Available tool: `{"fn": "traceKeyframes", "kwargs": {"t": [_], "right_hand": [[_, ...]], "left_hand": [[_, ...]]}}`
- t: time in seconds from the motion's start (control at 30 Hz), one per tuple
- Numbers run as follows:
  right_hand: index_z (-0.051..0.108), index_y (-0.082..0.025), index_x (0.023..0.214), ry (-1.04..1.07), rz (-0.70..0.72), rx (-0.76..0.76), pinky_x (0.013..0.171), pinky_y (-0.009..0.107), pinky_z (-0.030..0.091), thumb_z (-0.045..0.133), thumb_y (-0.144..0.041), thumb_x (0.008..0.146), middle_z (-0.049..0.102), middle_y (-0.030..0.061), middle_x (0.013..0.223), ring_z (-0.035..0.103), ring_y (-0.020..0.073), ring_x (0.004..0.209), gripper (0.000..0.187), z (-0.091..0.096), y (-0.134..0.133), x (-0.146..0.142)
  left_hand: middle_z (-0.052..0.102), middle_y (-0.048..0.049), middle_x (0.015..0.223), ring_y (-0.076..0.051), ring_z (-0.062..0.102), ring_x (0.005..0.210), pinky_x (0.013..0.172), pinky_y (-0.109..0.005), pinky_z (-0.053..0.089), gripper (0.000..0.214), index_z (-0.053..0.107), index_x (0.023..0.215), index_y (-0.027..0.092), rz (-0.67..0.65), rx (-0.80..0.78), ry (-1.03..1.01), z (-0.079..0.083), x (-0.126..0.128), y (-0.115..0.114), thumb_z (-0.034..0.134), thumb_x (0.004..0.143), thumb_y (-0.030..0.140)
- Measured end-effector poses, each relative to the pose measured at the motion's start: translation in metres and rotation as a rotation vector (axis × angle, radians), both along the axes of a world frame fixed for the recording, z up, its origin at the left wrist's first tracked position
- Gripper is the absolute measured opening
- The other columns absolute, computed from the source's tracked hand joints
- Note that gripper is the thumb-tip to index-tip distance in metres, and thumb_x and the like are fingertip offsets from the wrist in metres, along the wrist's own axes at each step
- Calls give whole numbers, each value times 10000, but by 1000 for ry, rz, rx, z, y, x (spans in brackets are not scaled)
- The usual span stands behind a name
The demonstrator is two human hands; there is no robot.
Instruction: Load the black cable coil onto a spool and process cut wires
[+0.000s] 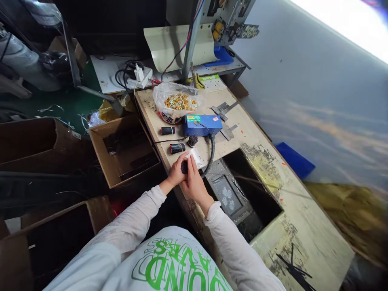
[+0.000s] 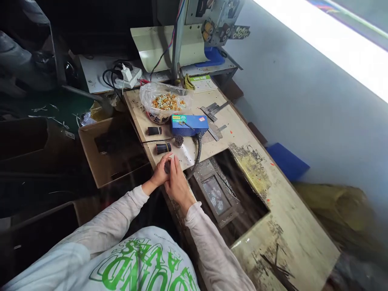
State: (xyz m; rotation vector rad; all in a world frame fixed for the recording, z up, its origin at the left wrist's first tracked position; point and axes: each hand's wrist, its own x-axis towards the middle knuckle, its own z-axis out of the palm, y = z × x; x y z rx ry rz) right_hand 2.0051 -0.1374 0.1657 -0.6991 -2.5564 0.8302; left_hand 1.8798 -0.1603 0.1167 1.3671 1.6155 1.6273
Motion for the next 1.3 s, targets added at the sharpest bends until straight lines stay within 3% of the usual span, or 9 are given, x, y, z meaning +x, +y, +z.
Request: {"fn": "traceKeyframes", "kwargs": {"t": [0.27, 0.4, 0.53, 0.77, 0.93, 1.13, 1.3], "right_hand": [[60, -45, 1539, -56, 60, 103, 1196, 571, 208, 488, -60, 755, 76, 208, 1610, 16, 318, 1495, 893, -3, 4, 3], [25, -81, 1545, -56, 72, 123, 1190, 591, 210, 489, -81, 773, 84, 191, 1613, 29, 314, 1496, 901, -2, 5, 3], [70, -145, 1552, -69, 66, 124, 1190, 583, 217, 479, -82, 800, 113, 162, 1614, 53, 294, 1497, 858, 1, 4, 3], [77, -119, 1548, -62, 90, 136, 1182, 580, 231, 487, -66, 776, 166, 191, 1596, 77, 301, 1494, 876, 4, 5, 3], [228, -171, 1531, -173, 38, 101, 1126, 599, 304, 519, -79, 791, 142, 177, 1607, 135, 351, 1479, 800, 6, 3, 5], [221, -215, 1534, -311, -1, 162, 1094, 678, 246, 562, -148, 802, 179, 172, 1601, 197, 397, 1455, 810, 15, -1, 4], [171, -188, 1545, -313, 5, 194, 1064, 738, 200, 525, -169, 817, 141, 159, 1611, 97, 415, 1470, 809, 22, -1, 8]], "left_hand": [[614, -109, 1245, -212, 646, 1003, 930, -409, 516, 667, 377, 1397, 222, 14, 36, 40, 3, 1, 0, 624, 778, 196], [675, -69, 1085, -204, 663, 898, 851, -385, 543, 727, 341, 1429, 218, 6, 19, 30, 4, 0, -2, 656, 774, 250], [678, -75, 1070, -206, 668, 910, 849, -379, 545, 662, 337, 1435, 205, 11, 21, 30, 4, 1, -2, 597, 828, 255], [685, -48, 945, -217, 671, 899, 857, -386, 546, 665, 357, 1429, 204, 21, 13, 33, 2, 2, -1, 618, 820, 255], [694, -59, 941, -205, 668, 828, 806, -379, 552, 605, 342, 1429, 162, 7, 1, -15, 6, 3, -2, 554, 869, 247], [691, -63, 984, -199, 669, 855, 825, -387, 544, 566, 327, 1433, 196, 11, -13, -38, 9, 4, -3, 511, 903, 276], [689, -59, 984, -216, 664, 890, 820, -371, 540, 598, 349, 1425, 187, -2, 4, -22, 6, 3, -2, 556, 873, 285]]}}
